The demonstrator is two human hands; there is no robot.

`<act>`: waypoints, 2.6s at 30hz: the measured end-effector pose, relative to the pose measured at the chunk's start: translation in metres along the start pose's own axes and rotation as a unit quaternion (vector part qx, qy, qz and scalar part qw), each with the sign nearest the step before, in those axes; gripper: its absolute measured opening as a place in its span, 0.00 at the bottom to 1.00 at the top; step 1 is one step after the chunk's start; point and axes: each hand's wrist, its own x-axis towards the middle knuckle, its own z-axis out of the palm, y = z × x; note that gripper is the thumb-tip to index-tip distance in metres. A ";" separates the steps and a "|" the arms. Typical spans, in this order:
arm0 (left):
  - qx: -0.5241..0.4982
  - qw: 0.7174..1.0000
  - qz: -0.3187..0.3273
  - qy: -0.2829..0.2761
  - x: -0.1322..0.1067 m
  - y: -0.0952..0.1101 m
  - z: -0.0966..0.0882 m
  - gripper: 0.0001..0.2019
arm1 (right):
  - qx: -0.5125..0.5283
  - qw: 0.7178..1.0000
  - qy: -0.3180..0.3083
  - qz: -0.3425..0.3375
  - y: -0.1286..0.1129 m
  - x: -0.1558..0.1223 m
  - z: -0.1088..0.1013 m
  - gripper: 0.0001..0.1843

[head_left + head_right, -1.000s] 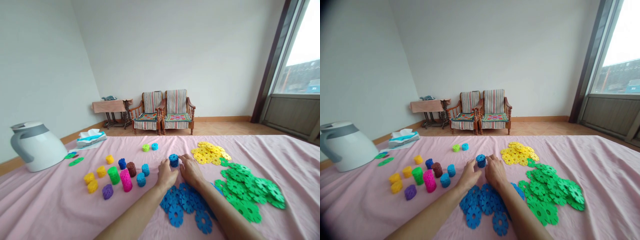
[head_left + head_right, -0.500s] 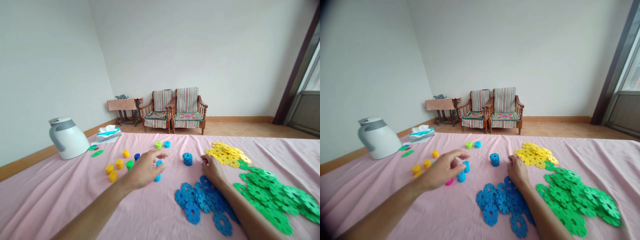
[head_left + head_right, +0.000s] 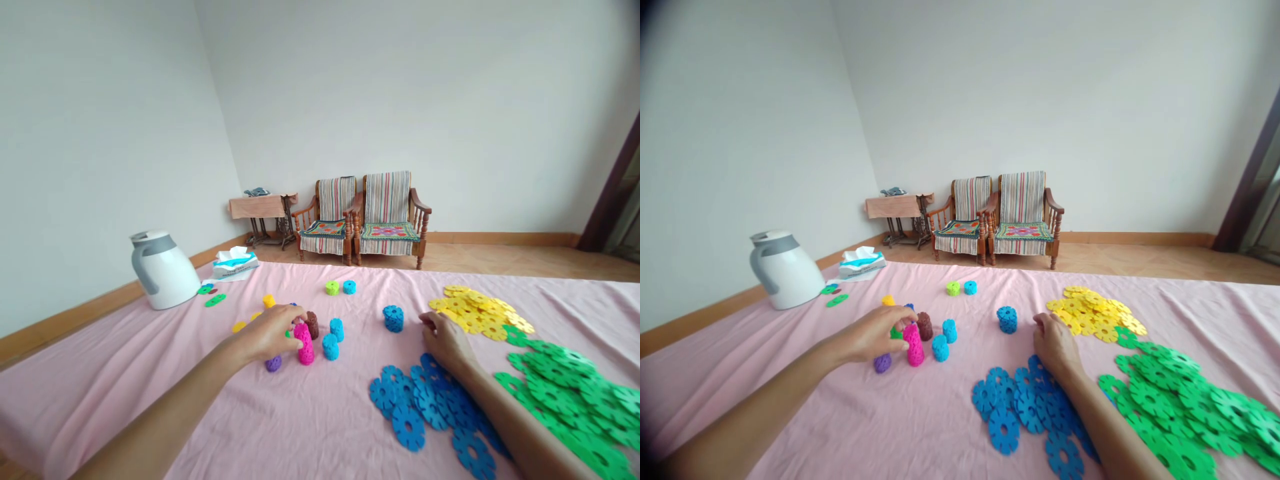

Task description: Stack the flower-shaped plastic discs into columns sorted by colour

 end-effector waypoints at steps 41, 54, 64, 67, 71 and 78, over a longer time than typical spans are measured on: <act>0.050 0.999 -0.005 -0.016 0.011 0.009 0.019 0.07 | 0.017 1.000 0.005 -0.012 0.006 0.002 0.004 0.16; 0.031 1.000 -0.003 -0.003 0.011 0.011 0.012 0.07 | 0.026 1.000 0.004 -0.016 0.011 0.003 0.008 0.15; 0.006 0.999 -0.007 -0.033 -0.022 0.014 0.005 0.05 | 0.027 0.999 0.015 -0.015 0.008 0.003 0.006 0.15; 0.015 0.999 0.003 -0.045 -0.029 0.016 0.022 0.06 | 0.023 1.000 0.012 -0.015 0.007 0.002 0.005 0.15; 0.033 0.999 -0.010 -0.026 -0.030 0.014 0.043 0.06 | 0.022 1.000 0.008 -0.019 0.006 0.002 0.004 0.16; 0.065 0.997 -0.028 -0.024 -0.030 0.008 0.055 0.07 | 0.015 1.000 0.006 -0.018 0.007 0.002 0.005 0.15</act>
